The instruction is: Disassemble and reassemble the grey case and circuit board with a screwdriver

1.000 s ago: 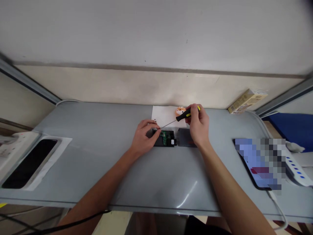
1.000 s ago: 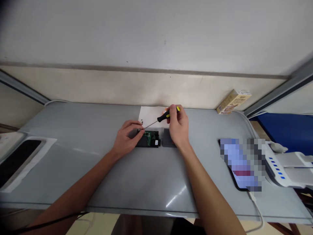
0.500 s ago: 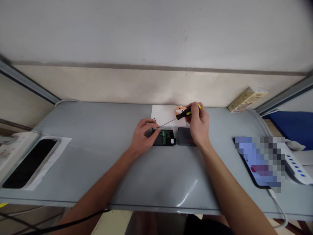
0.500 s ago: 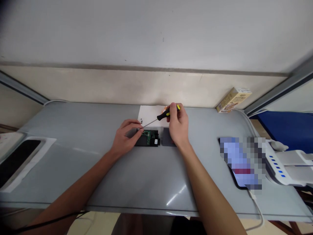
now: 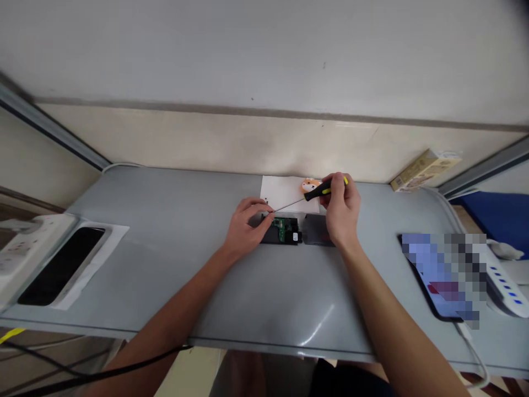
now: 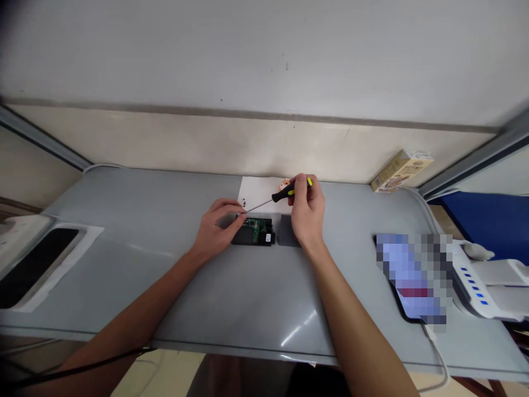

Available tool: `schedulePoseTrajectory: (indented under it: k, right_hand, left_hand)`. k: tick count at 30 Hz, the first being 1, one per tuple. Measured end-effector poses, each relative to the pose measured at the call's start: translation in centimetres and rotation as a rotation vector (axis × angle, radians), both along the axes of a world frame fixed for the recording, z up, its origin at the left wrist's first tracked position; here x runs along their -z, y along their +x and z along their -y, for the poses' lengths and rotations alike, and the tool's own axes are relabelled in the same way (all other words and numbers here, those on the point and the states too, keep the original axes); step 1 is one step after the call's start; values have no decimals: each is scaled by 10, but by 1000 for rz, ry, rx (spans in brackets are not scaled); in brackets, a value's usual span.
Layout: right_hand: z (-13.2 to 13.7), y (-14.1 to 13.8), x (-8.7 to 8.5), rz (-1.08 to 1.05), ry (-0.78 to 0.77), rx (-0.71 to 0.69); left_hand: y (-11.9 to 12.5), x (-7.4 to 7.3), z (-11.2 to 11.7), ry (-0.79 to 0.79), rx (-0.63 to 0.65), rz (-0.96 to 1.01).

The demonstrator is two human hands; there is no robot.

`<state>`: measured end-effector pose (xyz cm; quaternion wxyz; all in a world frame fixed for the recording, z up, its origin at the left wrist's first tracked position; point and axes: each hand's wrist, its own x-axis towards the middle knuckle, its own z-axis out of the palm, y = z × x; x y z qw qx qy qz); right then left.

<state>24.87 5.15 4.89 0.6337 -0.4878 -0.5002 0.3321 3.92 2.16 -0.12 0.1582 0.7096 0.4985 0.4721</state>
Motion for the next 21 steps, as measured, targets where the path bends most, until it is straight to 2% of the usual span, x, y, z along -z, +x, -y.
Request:
schedulePoseTrajectory:
  k: [11,17,21]
  right_hand:
    - [-2,1,2,44,18,-19]
    - [-1,0,10,118,5,-74]
    - [1,-2,16,212,-32,-122]
  left_hand:
    - [-1,-1,2,-32,4,-63]
    - [-7,10,-5,-101,-205,25]
    - [-6,11,-5,-187,-198,-2]
